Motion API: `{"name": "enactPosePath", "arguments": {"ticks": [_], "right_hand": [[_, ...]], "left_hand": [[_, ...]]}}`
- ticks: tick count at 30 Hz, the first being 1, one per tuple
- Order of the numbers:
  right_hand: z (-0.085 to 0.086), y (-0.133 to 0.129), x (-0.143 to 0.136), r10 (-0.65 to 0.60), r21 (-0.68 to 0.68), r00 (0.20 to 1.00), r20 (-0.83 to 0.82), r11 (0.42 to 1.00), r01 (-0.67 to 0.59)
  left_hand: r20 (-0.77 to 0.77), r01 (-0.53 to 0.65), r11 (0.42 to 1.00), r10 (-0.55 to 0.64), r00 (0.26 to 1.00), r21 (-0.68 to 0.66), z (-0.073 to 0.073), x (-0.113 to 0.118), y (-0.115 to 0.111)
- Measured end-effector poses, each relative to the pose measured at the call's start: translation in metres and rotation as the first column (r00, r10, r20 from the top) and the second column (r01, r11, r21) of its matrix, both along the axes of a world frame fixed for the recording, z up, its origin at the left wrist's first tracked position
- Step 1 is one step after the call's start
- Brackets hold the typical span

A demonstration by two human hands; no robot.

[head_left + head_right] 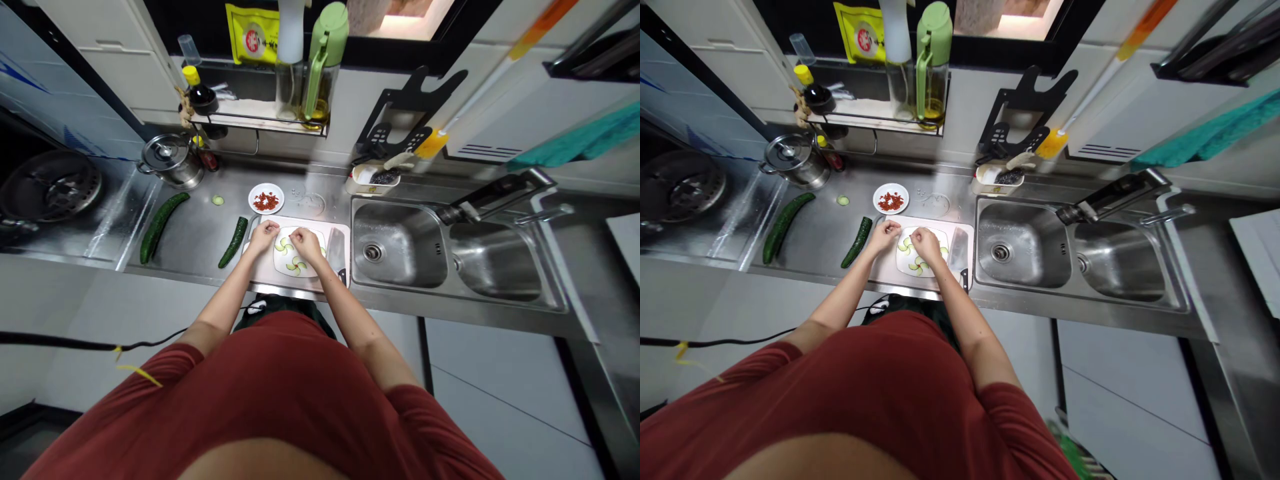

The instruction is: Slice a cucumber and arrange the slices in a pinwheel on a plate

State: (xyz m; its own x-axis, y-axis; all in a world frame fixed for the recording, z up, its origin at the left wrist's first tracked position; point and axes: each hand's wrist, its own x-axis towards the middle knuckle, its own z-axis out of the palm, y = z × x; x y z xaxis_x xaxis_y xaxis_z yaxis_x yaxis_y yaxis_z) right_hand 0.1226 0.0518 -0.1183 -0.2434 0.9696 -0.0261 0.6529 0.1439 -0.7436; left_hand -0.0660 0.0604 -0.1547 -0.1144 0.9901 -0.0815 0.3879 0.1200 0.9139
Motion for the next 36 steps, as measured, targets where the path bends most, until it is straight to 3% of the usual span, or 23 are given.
{"name": "enactPosePath", "arguments": {"ticks": [5,15,28,36], "right_hand": [[-0.014,-0.006,-0.004,0.038,-0.061,0.995,0.090,0.998,-0.032],[-0.027,-0.015,-0.017,0.064,-0.153,0.976,0.209,0.988,-0.032],[-0.033,-0.015,-0.025,0.074,-0.160,0.950,0.302,0.987,-0.026],[-0.034,-0.016,-0.030,0.064,-0.153,0.926,0.373,0.988,-0.007]], "left_hand": [[-0.159,0.020,0.999,-0.027,0.987,-0.048,-0.011,-0.003,-0.009],[-0.422,0.100,0.991,-0.127,0.898,-0.087,-0.006,-0.001,-0.026],[-0.534,0.163,0.973,-0.225,0.815,-0.162,0.004,0.008,-0.036],[-0.538,0.163,0.974,-0.221,0.813,-0.154,0.004,0.008,-0.040]]}}
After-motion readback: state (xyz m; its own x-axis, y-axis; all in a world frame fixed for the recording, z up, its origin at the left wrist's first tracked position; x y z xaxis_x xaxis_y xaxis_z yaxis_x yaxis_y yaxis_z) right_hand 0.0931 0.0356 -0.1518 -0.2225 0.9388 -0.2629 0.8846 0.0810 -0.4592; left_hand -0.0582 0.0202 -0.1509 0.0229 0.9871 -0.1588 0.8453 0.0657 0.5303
